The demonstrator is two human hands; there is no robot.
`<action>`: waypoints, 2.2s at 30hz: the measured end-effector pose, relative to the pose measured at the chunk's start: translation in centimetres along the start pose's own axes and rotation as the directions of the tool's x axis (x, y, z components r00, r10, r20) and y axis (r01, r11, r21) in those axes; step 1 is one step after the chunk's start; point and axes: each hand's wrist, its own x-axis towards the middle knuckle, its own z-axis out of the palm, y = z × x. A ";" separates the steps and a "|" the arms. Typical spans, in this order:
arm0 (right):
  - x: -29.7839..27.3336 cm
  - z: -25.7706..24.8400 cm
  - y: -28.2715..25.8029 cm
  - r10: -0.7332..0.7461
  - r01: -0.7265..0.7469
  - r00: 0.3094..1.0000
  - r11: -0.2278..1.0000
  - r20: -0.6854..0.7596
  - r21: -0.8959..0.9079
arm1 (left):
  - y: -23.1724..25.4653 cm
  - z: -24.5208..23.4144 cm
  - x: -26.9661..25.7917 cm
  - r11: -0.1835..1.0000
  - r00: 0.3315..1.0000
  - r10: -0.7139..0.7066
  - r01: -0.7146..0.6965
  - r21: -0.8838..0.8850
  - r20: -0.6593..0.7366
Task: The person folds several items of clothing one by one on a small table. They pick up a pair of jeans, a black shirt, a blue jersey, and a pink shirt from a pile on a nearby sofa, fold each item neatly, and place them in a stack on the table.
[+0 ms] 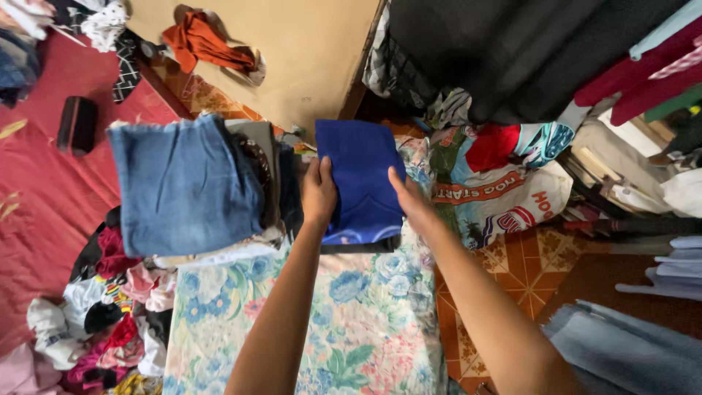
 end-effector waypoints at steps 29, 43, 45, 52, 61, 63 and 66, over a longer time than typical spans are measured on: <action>-9.4 6.5 15.3 0.192 -0.452 0.858 0.723 -0.476 -0.523 | -18.6 -5.5 -15.9 0.856 0.858 -0.470 0.387 0.343 0.206; -20.1 11.9 16.8 0.335 -0.287 0.941 0.860 0.043 -0.422 | -15.2 -19.7 -30.1 0.702 0.677 -0.671 0.712 -0.036 0.302; -22.0 14.5 16.0 0.354 -0.288 0.932 0.855 0.079 -0.432 | -14.6 -22.6 -31.4 0.701 0.689 -0.669 0.710 -0.074 0.278; -25.2 24.7 13.0 0.352 -0.191 0.905 0.838 0.240 -0.510 | -13.6 -33.8 -32.3 0.742 0.739 -0.664 0.670 -0.023 0.114; -23.6 42.6 12.3 0.367 -0.092 0.856 0.802 0.365 -0.591 | -17.5 -45.1 -29.4 0.717 0.729 -0.684 0.667 -0.203 -0.016; -23.1 48.0 12.7 0.392 -0.115 0.841 0.803 0.373 -0.585 | -18.7 -48.6 -28.3 0.677 0.685 -0.728 0.712 -0.186 -0.028; -21.2 57.0 13.7 0.400 -0.114 0.826 0.808 0.397 -0.577 | -22.4 -54.2 -24.9 0.767 0.752 -0.641 0.635 -0.092 -0.154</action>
